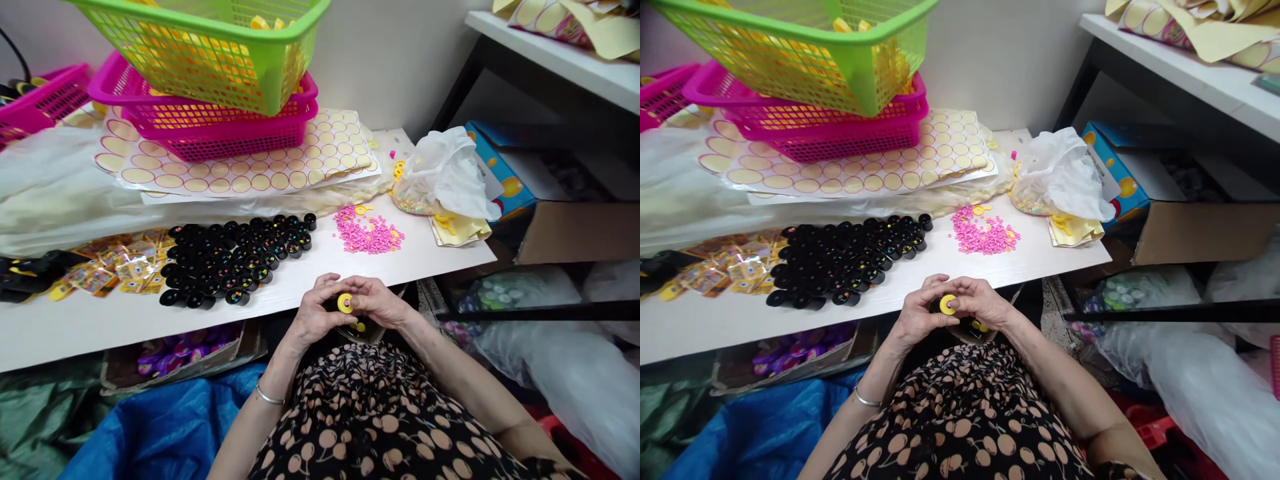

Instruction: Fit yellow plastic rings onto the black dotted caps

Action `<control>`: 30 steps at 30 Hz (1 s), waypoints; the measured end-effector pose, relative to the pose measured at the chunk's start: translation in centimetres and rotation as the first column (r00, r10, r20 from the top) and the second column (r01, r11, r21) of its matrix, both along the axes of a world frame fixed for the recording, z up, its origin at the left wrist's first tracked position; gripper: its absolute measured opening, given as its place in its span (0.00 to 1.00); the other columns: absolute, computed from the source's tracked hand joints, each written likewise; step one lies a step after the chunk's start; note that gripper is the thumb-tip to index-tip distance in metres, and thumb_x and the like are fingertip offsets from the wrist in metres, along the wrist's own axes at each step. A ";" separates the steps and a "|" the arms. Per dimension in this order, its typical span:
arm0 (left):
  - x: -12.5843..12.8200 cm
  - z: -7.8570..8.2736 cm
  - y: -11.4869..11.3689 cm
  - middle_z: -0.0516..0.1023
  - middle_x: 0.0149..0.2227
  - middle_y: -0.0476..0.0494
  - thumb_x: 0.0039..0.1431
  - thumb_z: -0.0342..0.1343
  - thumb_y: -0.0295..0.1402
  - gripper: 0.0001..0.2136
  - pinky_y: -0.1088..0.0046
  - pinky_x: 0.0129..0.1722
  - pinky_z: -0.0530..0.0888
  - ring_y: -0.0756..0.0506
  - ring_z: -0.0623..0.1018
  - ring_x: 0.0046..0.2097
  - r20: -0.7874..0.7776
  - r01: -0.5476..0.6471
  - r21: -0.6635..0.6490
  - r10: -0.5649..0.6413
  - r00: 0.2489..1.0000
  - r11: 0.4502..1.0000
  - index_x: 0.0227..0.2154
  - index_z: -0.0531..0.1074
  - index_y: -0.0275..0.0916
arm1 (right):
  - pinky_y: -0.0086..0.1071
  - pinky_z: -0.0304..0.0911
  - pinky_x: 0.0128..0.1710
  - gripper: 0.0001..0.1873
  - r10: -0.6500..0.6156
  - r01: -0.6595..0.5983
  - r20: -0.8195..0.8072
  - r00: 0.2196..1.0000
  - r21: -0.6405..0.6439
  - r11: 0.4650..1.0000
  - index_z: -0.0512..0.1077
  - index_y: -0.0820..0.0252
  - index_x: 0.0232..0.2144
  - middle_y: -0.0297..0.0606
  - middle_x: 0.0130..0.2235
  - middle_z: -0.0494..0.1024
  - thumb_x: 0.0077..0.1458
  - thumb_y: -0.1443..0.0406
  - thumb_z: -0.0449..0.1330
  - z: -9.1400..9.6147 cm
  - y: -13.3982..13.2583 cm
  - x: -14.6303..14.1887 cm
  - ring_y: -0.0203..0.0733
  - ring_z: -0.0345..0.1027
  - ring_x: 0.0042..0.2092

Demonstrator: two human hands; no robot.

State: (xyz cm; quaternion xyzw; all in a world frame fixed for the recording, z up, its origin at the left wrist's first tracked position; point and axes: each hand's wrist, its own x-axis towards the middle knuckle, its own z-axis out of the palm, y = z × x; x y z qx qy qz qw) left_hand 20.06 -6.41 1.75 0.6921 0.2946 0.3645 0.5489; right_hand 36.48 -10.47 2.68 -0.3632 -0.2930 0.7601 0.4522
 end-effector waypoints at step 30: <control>1.2 -0.4 -1.0 0.76 0.29 0.49 0.49 0.60 0.33 0.07 0.60 0.53 0.61 0.48 0.72 0.37 -0.041 0.122 0.352 -0.115 0.992 0.928 0.31 0.74 0.39 | 0.26 0.57 0.26 0.21 0.011 -0.011 0.187 0.982 -0.006 1.000 0.74 0.66 0.33 0.31 0.26 0.72 0.30 0.69 0.69 -0.3 -0.6 -0.5 0.32 0.62 0.27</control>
